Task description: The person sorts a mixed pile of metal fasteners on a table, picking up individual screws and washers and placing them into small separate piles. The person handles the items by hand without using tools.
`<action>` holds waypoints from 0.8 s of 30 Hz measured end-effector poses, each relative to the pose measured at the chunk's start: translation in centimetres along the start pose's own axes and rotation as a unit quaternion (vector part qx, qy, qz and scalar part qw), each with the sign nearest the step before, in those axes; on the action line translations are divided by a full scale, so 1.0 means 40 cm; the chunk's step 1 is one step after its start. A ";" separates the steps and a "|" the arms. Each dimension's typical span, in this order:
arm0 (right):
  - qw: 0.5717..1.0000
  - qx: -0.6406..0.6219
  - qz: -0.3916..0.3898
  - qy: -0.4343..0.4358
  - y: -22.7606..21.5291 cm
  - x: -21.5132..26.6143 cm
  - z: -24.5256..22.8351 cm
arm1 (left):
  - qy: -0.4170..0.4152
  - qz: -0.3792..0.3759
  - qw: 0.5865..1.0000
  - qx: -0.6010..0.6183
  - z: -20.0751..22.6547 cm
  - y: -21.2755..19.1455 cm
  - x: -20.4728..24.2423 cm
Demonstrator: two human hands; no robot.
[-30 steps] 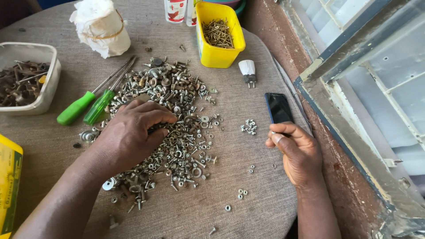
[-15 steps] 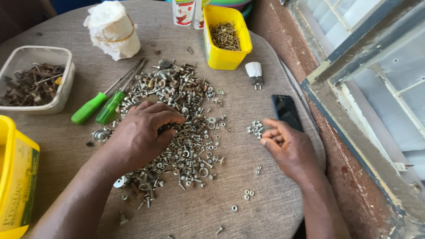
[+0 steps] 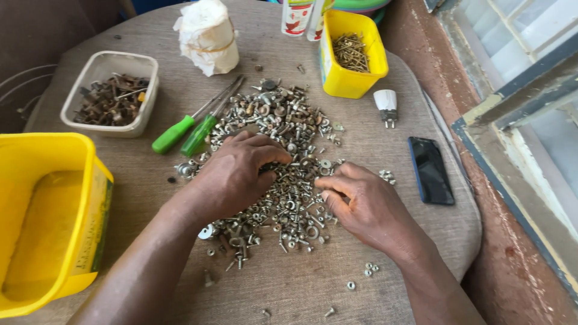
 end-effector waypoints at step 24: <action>0.997 0.032 -0.005 0.069 0.015 -0.055 0.026 | -0.002 -0.022 1.000 0.004 0.024 -0.014 -0.002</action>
Point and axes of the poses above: each hand's wrist, its own x-axis away from the middle knuckle, its own y-axis out of the palm, z = x × y, the point moved 5 cm from there along -x, towards the middle knuckle, and after that the axes turned 11 degrees about x, right-handed, at the moved point
